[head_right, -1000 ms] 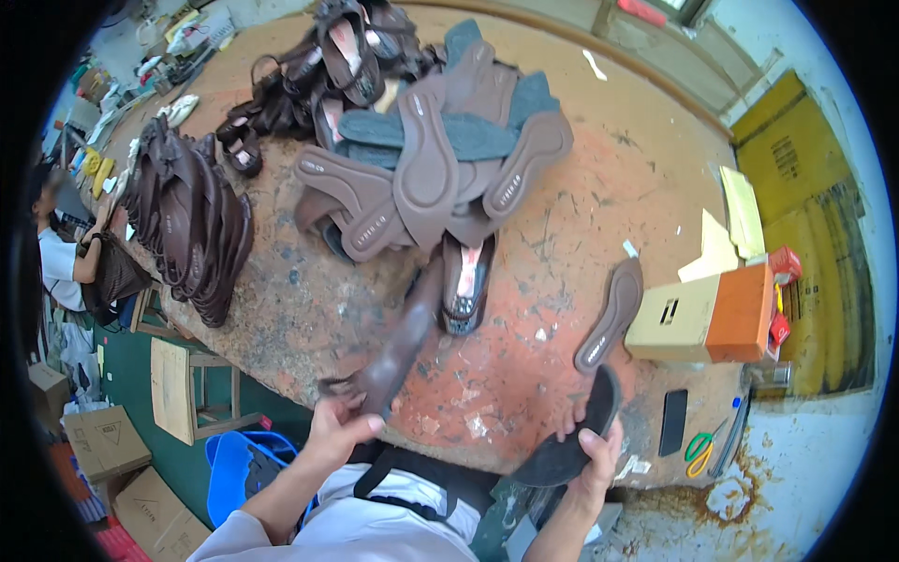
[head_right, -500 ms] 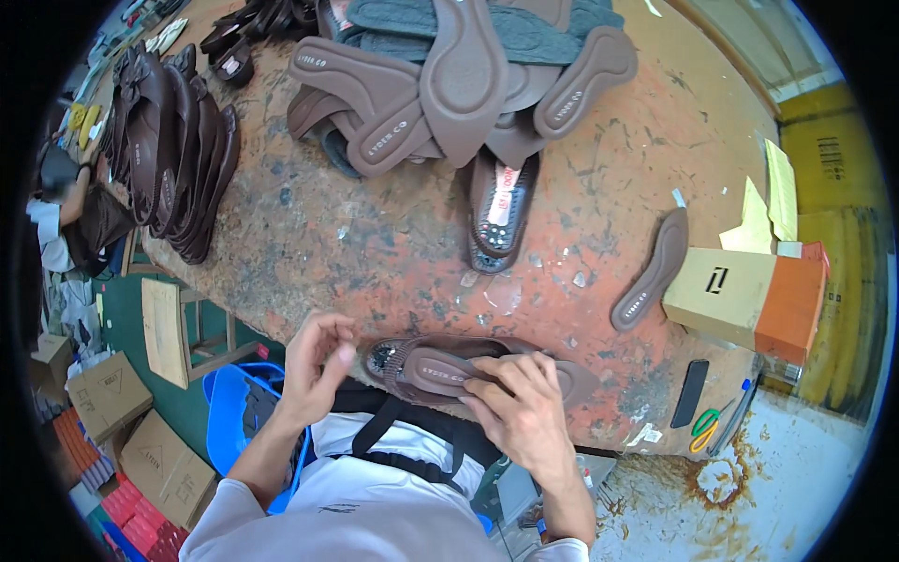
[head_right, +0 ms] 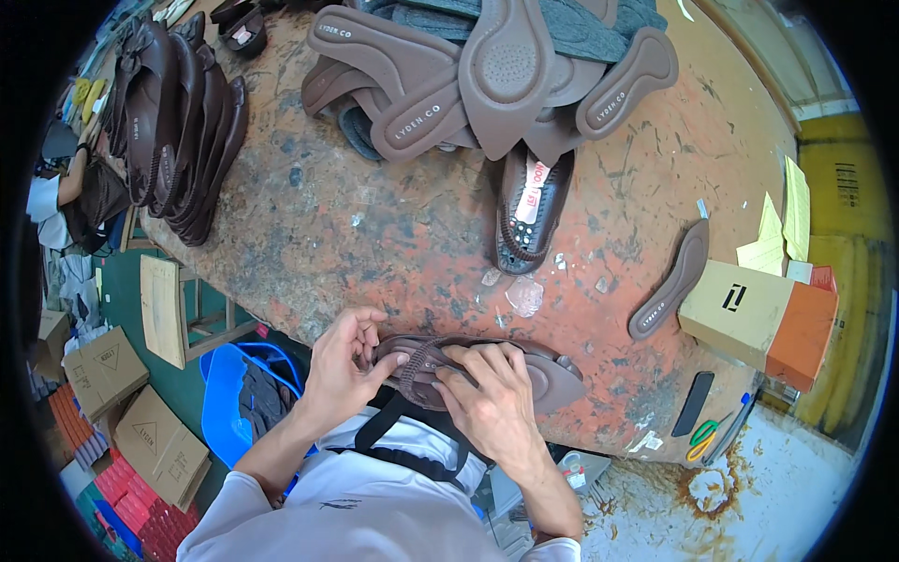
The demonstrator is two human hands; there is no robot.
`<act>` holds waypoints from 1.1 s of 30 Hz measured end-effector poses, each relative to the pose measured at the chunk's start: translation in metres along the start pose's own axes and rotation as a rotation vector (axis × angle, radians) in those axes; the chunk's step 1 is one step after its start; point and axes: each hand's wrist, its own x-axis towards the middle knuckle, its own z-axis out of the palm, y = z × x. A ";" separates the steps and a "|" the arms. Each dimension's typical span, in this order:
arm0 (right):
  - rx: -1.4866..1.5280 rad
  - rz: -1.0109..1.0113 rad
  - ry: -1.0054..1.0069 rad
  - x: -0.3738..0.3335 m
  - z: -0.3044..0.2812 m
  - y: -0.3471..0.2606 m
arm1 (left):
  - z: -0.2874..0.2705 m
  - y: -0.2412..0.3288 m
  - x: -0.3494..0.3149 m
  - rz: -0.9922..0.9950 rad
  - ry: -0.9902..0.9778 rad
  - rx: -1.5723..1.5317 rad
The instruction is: The person inserts grey insoles into brown flat shoes on a workbench. They pick up a shoe, place the insole inside, press it down, and then place the finished shoe into a pile. The process is repeated for multiple shoes throughout the clip.
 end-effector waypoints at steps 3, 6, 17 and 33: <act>-0.092 0.144 -0.019 0.002 -0.021 -0.020 | 0.001 0.003 0.002 0.011 -0.001 0.051; -0.300 0.428 0.059 -0.010 -0.026 -0.025 | 0.000 0.005 0.003 -0.023 -0.033 0.072; -0.370 0.610 0.021 -0.003 -0.026 -0.004 | 0.003 -0.014 0.019 0.796 -0.202 0.342; -0.303 0.663 -0.006 -0.021 0.009 -0.020 | 0.124 -0.018 -0.020 0.647 -0.409 0.530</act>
